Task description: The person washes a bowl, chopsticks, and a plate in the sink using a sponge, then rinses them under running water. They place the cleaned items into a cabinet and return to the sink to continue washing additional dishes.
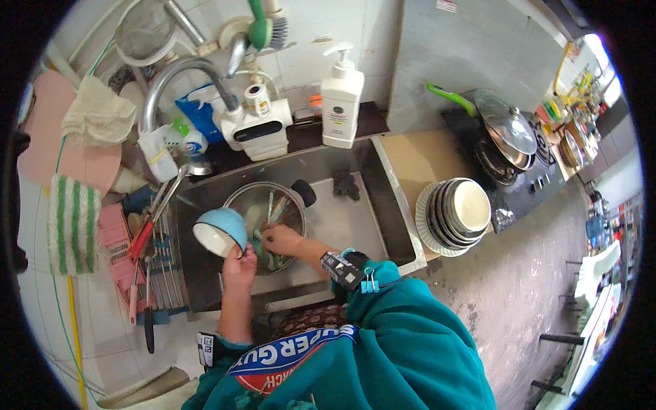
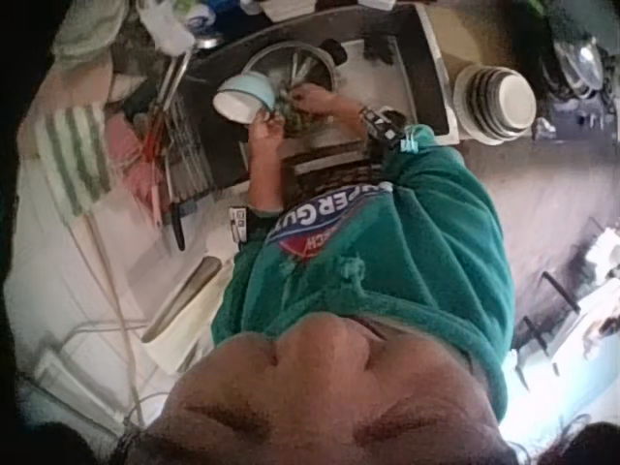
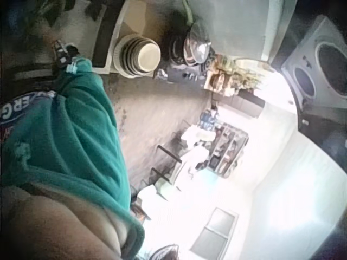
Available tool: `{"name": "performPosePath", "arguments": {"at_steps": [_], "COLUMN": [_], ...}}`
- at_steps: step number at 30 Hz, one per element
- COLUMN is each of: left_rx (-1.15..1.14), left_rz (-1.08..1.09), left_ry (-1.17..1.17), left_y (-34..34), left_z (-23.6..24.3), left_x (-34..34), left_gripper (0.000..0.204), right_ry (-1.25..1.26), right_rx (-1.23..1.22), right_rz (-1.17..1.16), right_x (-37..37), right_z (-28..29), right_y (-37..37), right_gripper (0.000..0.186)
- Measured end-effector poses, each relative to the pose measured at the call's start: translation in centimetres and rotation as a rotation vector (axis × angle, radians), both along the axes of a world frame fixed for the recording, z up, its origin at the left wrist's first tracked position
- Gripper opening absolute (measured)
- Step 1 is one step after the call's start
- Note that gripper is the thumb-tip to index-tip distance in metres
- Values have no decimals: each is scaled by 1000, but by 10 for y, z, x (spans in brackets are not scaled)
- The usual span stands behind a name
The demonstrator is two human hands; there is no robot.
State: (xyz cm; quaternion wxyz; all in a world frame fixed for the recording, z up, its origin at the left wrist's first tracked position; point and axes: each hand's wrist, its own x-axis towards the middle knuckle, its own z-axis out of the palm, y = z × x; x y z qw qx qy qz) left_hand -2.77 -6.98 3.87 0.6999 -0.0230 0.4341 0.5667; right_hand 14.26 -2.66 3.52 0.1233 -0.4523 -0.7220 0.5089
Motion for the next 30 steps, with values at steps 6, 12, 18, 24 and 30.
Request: {"name": "performPosePath", "arguments": {"at_steps": [6,12,18,24,30], "left_rx": [132,278,526,455,442], "left_rz": [60,-328,-661,-614,-572], "left_ry": [303,609,841,994,899], "left_y": [-3,-7,-7,-14,-16], "left_z": [12,14,6,-3,2], "left_x": [8,42,31,2,2], "left_gripper": [45,13,13,27,29], "right_ry": [431,-134,-313,-172,-225], "right_rx": [81,727,768,514,318], "right_rz": [-211,-328,-871,-1576,-1507], "right_x": [3,38,164,325,380], "right_z": [65,111,133,148,136], "right_y": [-37,-48,-88,-173,-185], "right_gripper": [71,67,53,34,18]}}
